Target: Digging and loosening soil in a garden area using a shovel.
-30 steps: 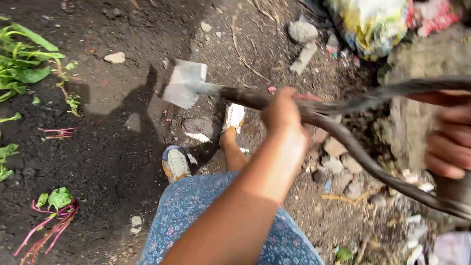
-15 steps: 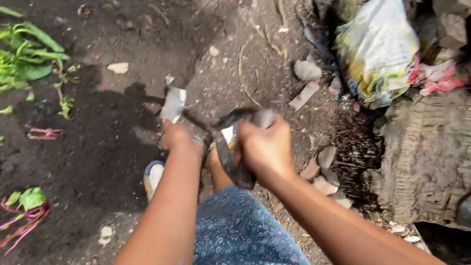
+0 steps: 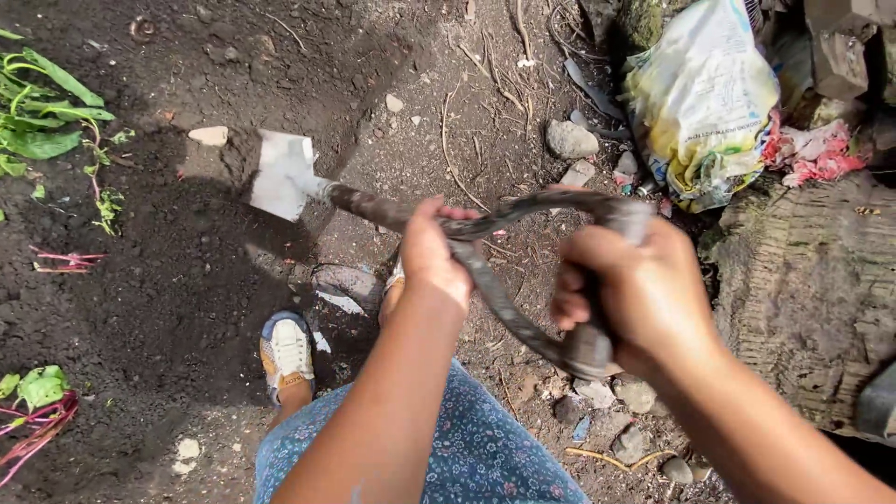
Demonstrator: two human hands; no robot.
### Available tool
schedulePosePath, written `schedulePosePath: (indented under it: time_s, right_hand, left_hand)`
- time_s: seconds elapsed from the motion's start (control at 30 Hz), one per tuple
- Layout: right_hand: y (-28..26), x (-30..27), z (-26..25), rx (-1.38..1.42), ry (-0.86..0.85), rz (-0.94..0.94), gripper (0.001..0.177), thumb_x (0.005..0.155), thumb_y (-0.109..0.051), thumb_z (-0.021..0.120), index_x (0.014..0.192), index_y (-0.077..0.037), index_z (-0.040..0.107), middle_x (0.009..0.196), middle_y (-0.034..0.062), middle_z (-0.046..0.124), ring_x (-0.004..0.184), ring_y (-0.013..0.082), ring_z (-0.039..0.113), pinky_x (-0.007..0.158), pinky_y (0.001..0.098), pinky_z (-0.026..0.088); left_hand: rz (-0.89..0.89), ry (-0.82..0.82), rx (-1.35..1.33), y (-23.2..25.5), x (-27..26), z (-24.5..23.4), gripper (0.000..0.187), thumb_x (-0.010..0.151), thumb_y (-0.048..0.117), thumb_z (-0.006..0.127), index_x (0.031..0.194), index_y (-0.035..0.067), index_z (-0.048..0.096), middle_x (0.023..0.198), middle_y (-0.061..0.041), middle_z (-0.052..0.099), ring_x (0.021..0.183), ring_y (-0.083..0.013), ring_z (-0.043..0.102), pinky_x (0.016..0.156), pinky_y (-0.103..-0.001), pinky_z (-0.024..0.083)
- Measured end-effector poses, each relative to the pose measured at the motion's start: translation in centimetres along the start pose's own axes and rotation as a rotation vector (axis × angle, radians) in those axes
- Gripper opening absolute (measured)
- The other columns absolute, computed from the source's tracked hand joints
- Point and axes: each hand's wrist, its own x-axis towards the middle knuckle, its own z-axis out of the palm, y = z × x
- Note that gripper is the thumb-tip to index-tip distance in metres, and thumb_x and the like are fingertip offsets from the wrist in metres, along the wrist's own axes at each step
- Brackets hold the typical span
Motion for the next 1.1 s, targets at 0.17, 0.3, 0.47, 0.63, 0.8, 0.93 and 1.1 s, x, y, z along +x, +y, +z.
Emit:
schedulePosePath:
  time_s: [0.17,0.3,0.47,0.63,0.8,0.93,1.1]
  right_hand:
    - [-2.0,-2.0,-5.0,0.047,-0.014,-0.066,0.009,0.092,-0.007,0.058,0.094,0.002,0.056,0.064,0.0073,0.051,0.046,0.0183,0.049,0.042,0.0392,0.048]
    - [-0.8,2.2,-2.2,0.145,0.161,0.020,0.005,0.093,-0.007,0.064,0.092,-0.010,0.059,0.070,0.0017,0.052,0.052,0.0136,0.050,0.046,0.0349,0.045]
    - [5.8,7.3,9.7,0.117,0.152,-0.044,0.006,0.081,-0.002,0.061,0.082,0.004,0.060,0.058,0.0102,0.060,0.040,0.0189,0.055,0.037,0.0361,0.046]
    - [6.8,5.9,9.4,0.109,0.094,-0.112,0.021,0.081,-0.001,0.061,0.100,0.008,0.060,0.062,0.0108,0.064,0.038,0.0172,0.055,0.034,0.0345,0.046]
    - [7.2,3.8,6.6,-0.006,-0.163,-0.040,0.056,0.077,0.003,0.060,0.132,-0.004,0.055,0.059,0.0070,0.061,0.039,0.0147,0.057,0.034,0.0329,0.045]
    - [5.0,2.6,4.2,0.059,-0.187,-0.087,0.057,0.079,0.004,0.058,0.136,-0.003,0.055,0.059,0.0057,0.059,0.041,0.0138,0.056,0.036,0.0320,0.046]
    - [0.4,0.2,0.5,0.102,-0.023,0.047,0.053,0.081,-0.001,0.056,0.134,-0.005,0.060,0.060,0.0094,0.054,0.040,0.0176,0.050,0.039,0.0372,0.046]
  left_hand:
    - [-0.094,-0.022,0.046,-3.7,-4.0,5.1,0.013,0.093,0.016,0.055,0.087,0.008,0.047,0.073,-0.007,0.057,0.066,-0.0229,0.065,0.068,-0.041,0.060]
    - [-0.126,0.059,0.296,-2.7,0.5,4.0,0.011,0.093,0.012,0.057,0.089,0.002,0.058,0.085,-0.014,0.068,0.073,-0.0246,0.068,0.074,-0.040,0.061]
    - [-0.311,-0.096,0.457,8.4,10.8,-3.2,0.016,0.075,0.018,0.060,0.076,0.001,0.059,0.079,-0.020,0.067,0.066,-0.0343,0.067,0.054,-0.047,0.059]
    - [-0.305,-0.100,0.674,8.1,8.8,-5.5,0.018,0.064,0.025,0.056,0.069,0.009,0.061,0.059,-0.018,0.063,0.047,-0.0349,0.058,0.040,-0.046,0.052]
    - [-0.013,-0.105,0.147,5.6,8.6,-8.7,0.010,0.085,0.015,0.068,0.082,0.010,0.059,0.069,-0.001,0.055,0.063,-0.0180,0.058,0.055,-0.036,0.051]
    - [0.080,0.021,0.399,6.1,4.2,-3.4,0.014,0.081,0.018,0.065,0.073,0.012,0.054,0.066,-0.002,0.059,0.056,-0.0199,0.055,0.049,-0.036,0.047]
    - [-0.003,0.098,0.096,3.8,-0.4,1.4,0.011,0.083,0.008,0.062,0.081,0.006,0.051,0.071,-0.012,0.055,0.062,-0.0256,0.059,0.070,-0.044,0.060]
